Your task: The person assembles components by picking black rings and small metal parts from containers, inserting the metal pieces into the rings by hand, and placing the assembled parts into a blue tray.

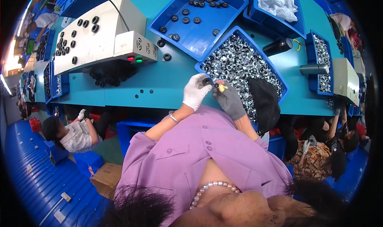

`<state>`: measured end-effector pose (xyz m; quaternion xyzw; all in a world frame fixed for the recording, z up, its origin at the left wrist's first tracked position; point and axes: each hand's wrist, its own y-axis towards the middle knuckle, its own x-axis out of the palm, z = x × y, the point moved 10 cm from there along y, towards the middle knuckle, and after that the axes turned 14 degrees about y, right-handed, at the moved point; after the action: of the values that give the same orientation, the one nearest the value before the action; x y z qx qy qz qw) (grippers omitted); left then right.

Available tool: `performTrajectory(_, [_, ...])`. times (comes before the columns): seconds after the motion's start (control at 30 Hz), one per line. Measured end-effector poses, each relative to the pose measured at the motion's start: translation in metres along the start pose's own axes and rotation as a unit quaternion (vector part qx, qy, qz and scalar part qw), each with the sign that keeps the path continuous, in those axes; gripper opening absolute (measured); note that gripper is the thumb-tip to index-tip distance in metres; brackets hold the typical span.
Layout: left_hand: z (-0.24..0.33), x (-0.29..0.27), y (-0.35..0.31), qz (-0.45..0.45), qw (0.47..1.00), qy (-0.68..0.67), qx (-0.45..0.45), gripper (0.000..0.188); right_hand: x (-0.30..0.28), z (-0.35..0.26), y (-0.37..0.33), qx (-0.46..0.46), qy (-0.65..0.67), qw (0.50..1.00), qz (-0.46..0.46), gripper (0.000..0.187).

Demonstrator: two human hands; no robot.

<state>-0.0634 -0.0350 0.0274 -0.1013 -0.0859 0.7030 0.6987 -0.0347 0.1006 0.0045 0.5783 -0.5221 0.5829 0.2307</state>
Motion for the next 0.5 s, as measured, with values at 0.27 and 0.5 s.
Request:
performTrajectory(0.27, [-0.033, 0.017, -0.009, -0.073, 0.974, -0.119, -0.178, 0.031, 0.017, -0.017, -0.002, -0.097, -0.289, 0.949, 0.074, 0.026])
performTrajectory(0.5, [-0.049, 0.021, -0.012, -0.072, 0.962, -0.155, -0.213, 0.03, 0.076, -0.034, -0.02, -0.269, -0.617, 0.739, 0.034, 0.029])
